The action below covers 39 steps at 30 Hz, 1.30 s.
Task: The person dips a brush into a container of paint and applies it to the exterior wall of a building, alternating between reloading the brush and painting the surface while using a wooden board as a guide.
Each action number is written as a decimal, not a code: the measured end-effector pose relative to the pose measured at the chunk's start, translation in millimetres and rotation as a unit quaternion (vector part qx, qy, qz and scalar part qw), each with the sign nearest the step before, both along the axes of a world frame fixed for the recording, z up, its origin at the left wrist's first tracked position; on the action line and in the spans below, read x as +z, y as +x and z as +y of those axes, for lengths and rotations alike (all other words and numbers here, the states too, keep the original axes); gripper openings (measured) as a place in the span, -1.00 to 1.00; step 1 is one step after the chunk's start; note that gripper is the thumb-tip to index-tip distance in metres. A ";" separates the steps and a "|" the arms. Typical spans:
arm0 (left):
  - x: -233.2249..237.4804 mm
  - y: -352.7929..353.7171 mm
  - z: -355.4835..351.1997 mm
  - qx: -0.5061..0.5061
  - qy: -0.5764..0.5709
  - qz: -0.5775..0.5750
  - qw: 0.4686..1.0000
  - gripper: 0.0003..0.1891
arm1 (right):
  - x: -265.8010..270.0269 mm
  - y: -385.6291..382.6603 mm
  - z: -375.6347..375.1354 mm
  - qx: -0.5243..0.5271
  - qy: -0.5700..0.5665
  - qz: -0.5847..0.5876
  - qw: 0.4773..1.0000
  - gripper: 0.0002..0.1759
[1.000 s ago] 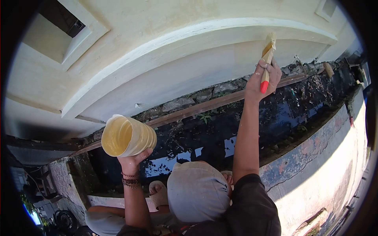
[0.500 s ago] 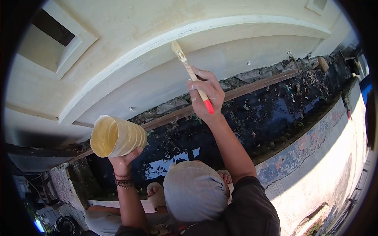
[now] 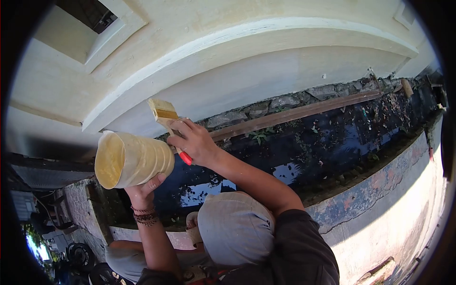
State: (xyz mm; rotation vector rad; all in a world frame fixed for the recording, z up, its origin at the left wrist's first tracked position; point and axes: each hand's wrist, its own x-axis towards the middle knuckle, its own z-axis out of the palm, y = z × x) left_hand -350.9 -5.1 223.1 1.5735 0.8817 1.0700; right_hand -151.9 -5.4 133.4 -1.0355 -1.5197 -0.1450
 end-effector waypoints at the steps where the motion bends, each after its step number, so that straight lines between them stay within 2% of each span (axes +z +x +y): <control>1: 2.3 -3.7 -0.2 0.001 0.013 -0.001 1.000 0.01 | 3.3 5.9 -6.8 -0.024 0.041 0.015 0.999 -0.69; 2: 4.1 -7.8 -0.1 0.005 0.027 -0.005 1.000 0.01 | 7.1 14.4 -12.6 -0.044 0.082 0.029 0.995 -0.69; 4: 5.0 -14.2 -2.3 0.006 0.022 -0.026 0.999 0.01 | 14.0 52.8 -20.1 -0.205 0.147 0.088 0.964 -0.70; 6: 6.1 -20.8 -2.9 -0.007 0.014 -0.030 0.999 0.03 | 17.4 89.7 -24.3 -0.313 0.173 0.140 0.923 -0.74; 7: 6.3 -24.1 -3.1 -0.002 0.012 -0.030 0.999 0.03 | 19.9 91.0 -13.9 -0.308 0.170 0.140 0.925 -0.74; 9: 6.5 -27.3 -4.8 -0.010 0.025 -0.018 0.999 0.03 | 23.0 89.1 -0.4 -0.378 0.093 0.100 0.915 -0.70; 11: 10.1 -30.7 -6.2 -0.025 0.041 -0.014 0.999 0.04 | 27.1 46.7 17.8 -0.340 0.063 0.011 0.938 -0.68; 13: 17.7 -35.2 -4.1 -0.039 0.059 -0.008 0.997 0.04 | 25.8 6.2 23.2 -0.216 0.055 0.020 0.975 -0.68; 14: 22.8 -40.0 -3.6 -0.055 0.056 -0.007 0.997 0.05 | 25.3 -3.0 18.1 -0.215 0.053 0.020 0.975 -0.68; 16: 26.7 -43.0 -4.1 -0.068 0.054 -0.010 0.996 0.07 | 29.0 -12.5 12.4 0.024 -0.027 0.080 0.996 -0.71; 17: 27.7 -43.9 -4.1 -0.070 0.063 -0.035 0.995 0.08 | 31.9 -0.5 13.5 0.046 0.021 0.083 0.995 -0.71; 19: 28.9 -49.4 -7.5 -0.064 0.070 -0.061 0.994 0.10 | 33.3 35.3 13.0 0.031 0.055 0.162 0.985 -0.71; 20: 29.4 -52.3 -8.7 -0.052 0.060 -0.034 0.996 0.16 | 35.1 56.6 9.5 -0.025 0.076 0.228 0.970 -0.71; 21: 30.6 -55.8 -10.5 -0.039 0.049 -0.006 0.998 0.23 | 36.2 78.2 1.8 -0.082 0.090 0.225 0.967 -0.75; 22: 32.6 -55.4 -13.3 -0.033 0.050 -0.007 0.998 0.23 | 35.9 83.9 -8.9 -0.088 0.107 0.278 0.950 -0.78; 23: 34.8 -51.3 -16.5 -0.030 0.025 -0.007 0.999 0.23 | 32.8 86.2 -13.3 -0.137 0.140 0.282 0.939 -0.77; 24: 36.4 -49.9 -18.3 -0.028 -0.001 -0.006 1.000 0.23 | 29.4 83.2 -14.1 -0.133 0.140 0.283 0.940 -0.77; 26: 32.5 -53.2 -12.4 -0.061 0.030 -0.023 0.997 0.17 | 22.3 77.6 -11.8 -0.335 0.202 0.135 0.910 -0.78; 27: 31.3 -55.5 -11.3 -0.098 0.056 -0.037 0.993 0.11 | 20.5 67.4 -4.4 -0.363 0.172 0.121 0.908 -0.77; 29: 32.3 -55.3 -15.7 -0.074 0.050 -0.019 0.996 0.18 | 14.3 43.1 15.8 -0.366 0.068 0.049 0.927 -0.69; 30: 33.1 -54.3 -17.6 -0.050 0.045 -0.004 0.998 0.24 | 7.5 24.4 24.8 -0.328 0.056 0.025 0.943 -0.67; 33: 36.0 -52.3 -15.7 -0.059 0.066 -0.011 0.996 0.25 | 6.2 -23.0 37.1 -0.164 0.011 0.005 0.986 -0.65; 34: 36.2 -52.0 -16.5 -0.059 0.064 -0.012 0.996 0.25 | 7.7 -22.7 32.7 -0.164 0.009 0.004 0.986 -0.65; 36: 36.6 -52.0 -17.0 -0.048 0.041 -0.032 0.997 0.25 | 15.7 -16.8 24.9 0.080 -0.001 0.018 0.997 -0.66; 37: 36.8 -53.0 -16.4 -0.044 0.042 -0.035 0.998 0.25 | 19.6 -6.4 21.9 0.052 0.035 0.023 0.998 -0.67; 39: 37.4 -57.3 -16.1 -0.061 0.057 -0.016 0.996 0.24 | 8.9 33.1 21.3 -0.040 0.064 0.150 0.986 -0.77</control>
